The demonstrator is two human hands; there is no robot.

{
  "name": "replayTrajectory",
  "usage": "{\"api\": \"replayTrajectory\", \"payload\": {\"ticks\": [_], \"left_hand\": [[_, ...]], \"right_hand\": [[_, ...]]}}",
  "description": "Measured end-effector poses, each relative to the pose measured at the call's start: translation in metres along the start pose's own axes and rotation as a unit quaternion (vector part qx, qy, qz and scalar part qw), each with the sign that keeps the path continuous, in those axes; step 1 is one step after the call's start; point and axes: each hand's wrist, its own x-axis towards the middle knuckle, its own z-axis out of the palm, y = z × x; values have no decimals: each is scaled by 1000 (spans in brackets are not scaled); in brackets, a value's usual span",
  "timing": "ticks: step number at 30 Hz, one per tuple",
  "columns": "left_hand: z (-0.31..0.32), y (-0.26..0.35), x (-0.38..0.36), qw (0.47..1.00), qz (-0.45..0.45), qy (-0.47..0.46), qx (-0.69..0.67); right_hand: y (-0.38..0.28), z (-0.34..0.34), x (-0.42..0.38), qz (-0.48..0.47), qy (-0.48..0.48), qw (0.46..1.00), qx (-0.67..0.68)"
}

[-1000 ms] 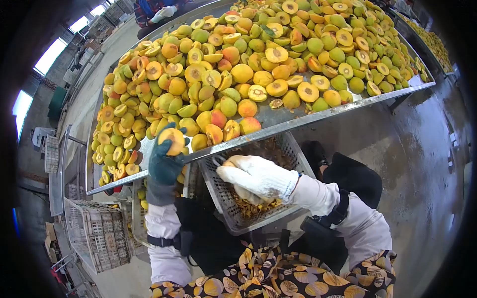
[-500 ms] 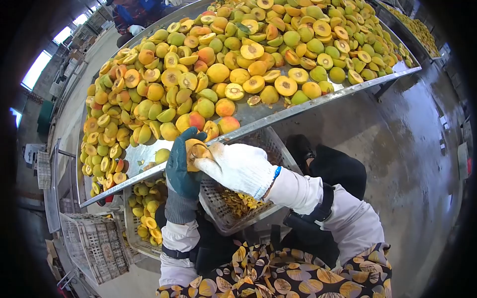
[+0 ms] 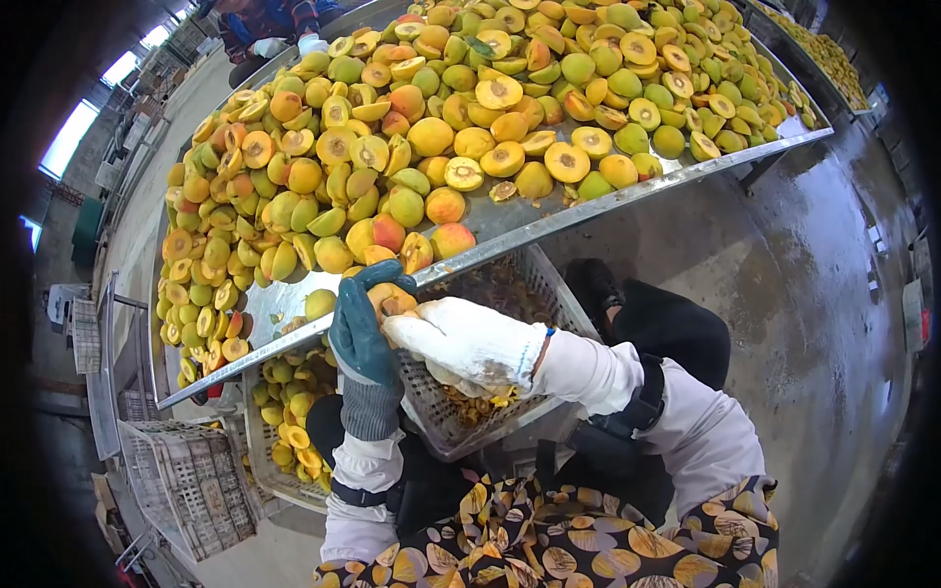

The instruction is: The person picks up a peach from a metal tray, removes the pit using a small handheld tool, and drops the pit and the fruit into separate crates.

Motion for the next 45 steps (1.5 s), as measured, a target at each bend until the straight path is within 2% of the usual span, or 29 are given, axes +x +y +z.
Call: {"api": "replayTrajectory", "payload": {"ticks": [1, 3, 6, 8, 11, 12, 15, 19, 21, 22, 25, 27, 28, 29, 30, 31, 32, 33, 34, 35, 36, 37, 39, 41, 43, 44, 45], "left_hand": [[0, 1, 0, 1000, 1, -3, 0], [4, 4, -2, 996, -39, 15, -76], [17, 3, -5, 987, -46, 90, -129], [24, -9, -14, 975, -31, 129, -178], [27, -13, -16, 983, -35, 132, -123], [29, -11, -15, 991, -16, 125, -55], [33, -3, -16, 988, -31, 106, -108], [23, -3, -9, 987, 94, 54, 122], [21, 3, -11, 998, 46, 24, 47], [22, 5, -9, 1000, 21, 9, 9], [20, 9, -9, 995, -17, -31, -89], [17, 8, -7, 996, 2, -48, -71], [17, 8, -4, 996, 8, -57, -62], [16, 7, 0, 996, 16, -66, -53], [15, 0, 2, 996, 49, -76, 15], [16, -2, 2, 996, 42, -78, 20], [18, -3, 3, 996, 35, -80, 25], [18, -3, 7, 995, 30, -85, 29], [16, -4, 14, 979, 154, -90, 98], [16, -4, 16, 976, 169, -99, 97], [17, -4, 19, 972, 184, -106, 95], [17, -4, 22, 968, 202, -113, 95], [16, -1, 22, 981, 112, -152, 34], [15, 4, 20, 985, 28, -171, -18], [10, 2, 22, 982, -20, -186, 10], [7, 1, 20, 980, -48, -194, 23], [7, 2, 21, 977, -66, -195, 46]], "right_hand": [[-5, -1, -3, 58, -32, 995, 69], [-10, -3, -5, 117, -42, 982, 143], [-2, 3, -7, 105, -35, 973, 200], [-4, 5, -9, 141, -39, 954, 261], [3, 5, -10, 151, -48, 929, 334], [5, 4, -11, 146, -52, 922, 355], [-9, 5, -12, 121, -11, 982, 143], [8, -3, -14, 75, -62, 965, 242], [-1, -4, -22, 115, -73, 937, 322], [-10, -4, -25, 131, -63, 938, 315], [0, -7, -25, 132, -116, 893, 413], [-4, -8, -29, 135, -122, 887, 425], [-8, -8, -29, 135, -126, 884, 429], [-10, -7, -28, 140, -96, 916, 365], [-11, -7, -27, 142, -65, 942, 298], [-14, -6, -26, 144, -33, 962, 229], [-24, -4, -25, 195, -11, 944, 267], [-17, -9, -22, 175, -75, 921, 341], [0, -17, -19, 156, -138, 887, 411], [14, -20, -19, 138, -198, 843, 480], [22, -23, -19, 145, -212, 831, 494], [21, -25, -20, 140, -200, 848, 470], [13, -26, -25, 130, -172, 879, 424], [1, -26, -26, 161, -118, 927, 317], [6, -23, -25, 163, -74, 959, 220], [3, -27, -23, 133, -92, 978, 128], [4, -23, -23, 69, -57, 996, 16]]}}
